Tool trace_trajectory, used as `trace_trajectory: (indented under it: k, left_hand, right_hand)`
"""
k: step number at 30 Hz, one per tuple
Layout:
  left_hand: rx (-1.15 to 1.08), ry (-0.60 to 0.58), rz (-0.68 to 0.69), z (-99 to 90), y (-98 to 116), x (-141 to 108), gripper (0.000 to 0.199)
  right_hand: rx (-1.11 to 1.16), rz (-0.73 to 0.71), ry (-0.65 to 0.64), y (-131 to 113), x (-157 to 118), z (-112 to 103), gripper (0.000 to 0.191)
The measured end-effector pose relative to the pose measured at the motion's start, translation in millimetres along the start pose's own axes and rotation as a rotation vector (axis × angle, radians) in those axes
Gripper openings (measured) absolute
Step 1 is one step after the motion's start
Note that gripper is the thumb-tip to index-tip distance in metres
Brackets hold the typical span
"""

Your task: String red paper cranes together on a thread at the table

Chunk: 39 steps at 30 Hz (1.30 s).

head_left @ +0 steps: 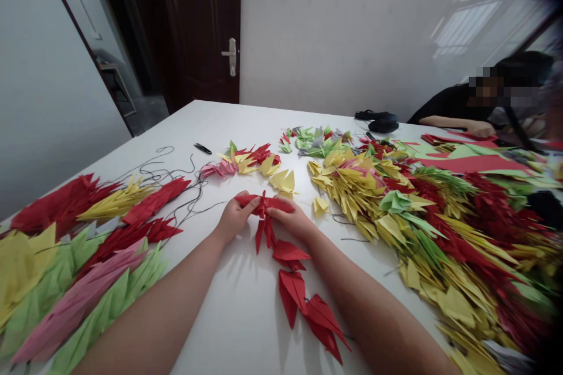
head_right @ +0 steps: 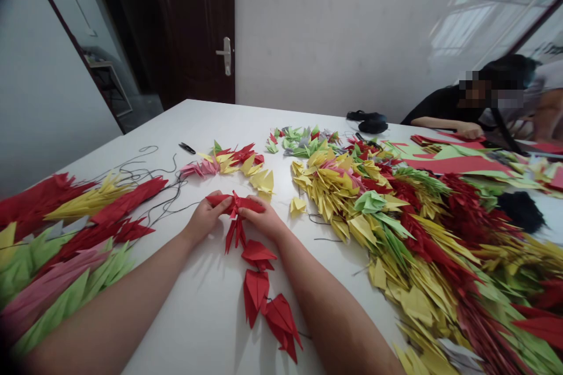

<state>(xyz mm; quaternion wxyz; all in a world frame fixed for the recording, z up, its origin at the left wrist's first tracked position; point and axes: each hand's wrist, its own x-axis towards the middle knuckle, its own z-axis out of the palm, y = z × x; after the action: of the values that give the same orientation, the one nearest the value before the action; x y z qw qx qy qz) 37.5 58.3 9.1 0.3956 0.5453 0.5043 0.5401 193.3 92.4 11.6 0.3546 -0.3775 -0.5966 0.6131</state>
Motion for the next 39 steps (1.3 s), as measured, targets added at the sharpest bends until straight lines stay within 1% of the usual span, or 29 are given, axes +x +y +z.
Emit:
trace_trajectory:
  k: [2,4,7,10,13,17,19,21,24,26,30,33,36,39]
  left_hand:
    - [0.05,0.074,-0.021,-0.7,-1.5,1.9,0.04]
    - [0.086,0.133,-0.055,-1.8,-4.6,4.1,0.044]
    - [0.091,0.185,-0.111,-2.8,-10.6,7.0,0.049]
    - [0.047,0.199,-0.133,-2.3,-14.4,9.2,0.048]
    - [-0.025,0.187,-0.123,-0.9,-14.8,10.5,0.047]
    - [-0.11,0.16,-0.107,-0.1,-15.2,11.2,0.047]
    - [-0.116,0.158,-0.098,-0.4,-16.3,11.5,0.047]
    - [-0.115,0.154,-0.083,-0.9,-17.0,11.5,0.045]
    - [-0.097,0.146,-0.062,-1.1,-16.2,11.1,0.042]
    - [-0.066,0.151,-0.048,-0.8,-15.7,10.9,0.039]
    - [0.028,0.184,-0.027,-1.3,-18.2,11.9,0.037]
    - [0.118,0.243,-0.001,-4.0,-21.1,13.8,0.032]
    - [0.227,0.29,0.053,-5.6,-22.4,15.2,0.026]
    - [0.3,0.306,0.097,-3.7,-21.9,13.5,0.029]
  right_hand:
    - [0.013,-0.047,0.01,-0.3,1.9,0.0,0.027]
    - [0.013,-0.093,-0.013,1.3,4.1,-2.0,0.025]
    - [-0.102,-0.156,-0.011,5.9,4.3,-9.3,0.017]
    - [-0.388,-0.25,0.005,8.8,-1.4,-17.2,0.008]
    - [-0.638,-0.324,-0.054,7.7,-7.9,-18.6,0.008]
    - [-0.779,-0.4,-0.101,6.1,-8.2,-12.7,0.014]
    - [-0.81,-0.424,-0.109,7.2,-6.0,-10.8,0.012]
    - [-0.808,-0.443,-0.118,8.7,-4.2,-10.9,0.008]
    - [-0.71,-0.429,-0.128,10.1,-3.2,-13.5,0.005]
    - [-0.62,-0.373,-0.103,10.3,-3.2,-15.3,0.005]
    - [-0.438,-0.213,-0.019,11.5,-3.0,-16.2,0.006]
    - [-0.313,-0.188,0.03,13.5,-2.4,-15.5,0.013]
    - [-0.306,-0.217,0.046,15.0,-2.2,-15.0,0.016]
    - [-0.402,-0.244,0.018,15.1,-1.9,-14.9,0.015]
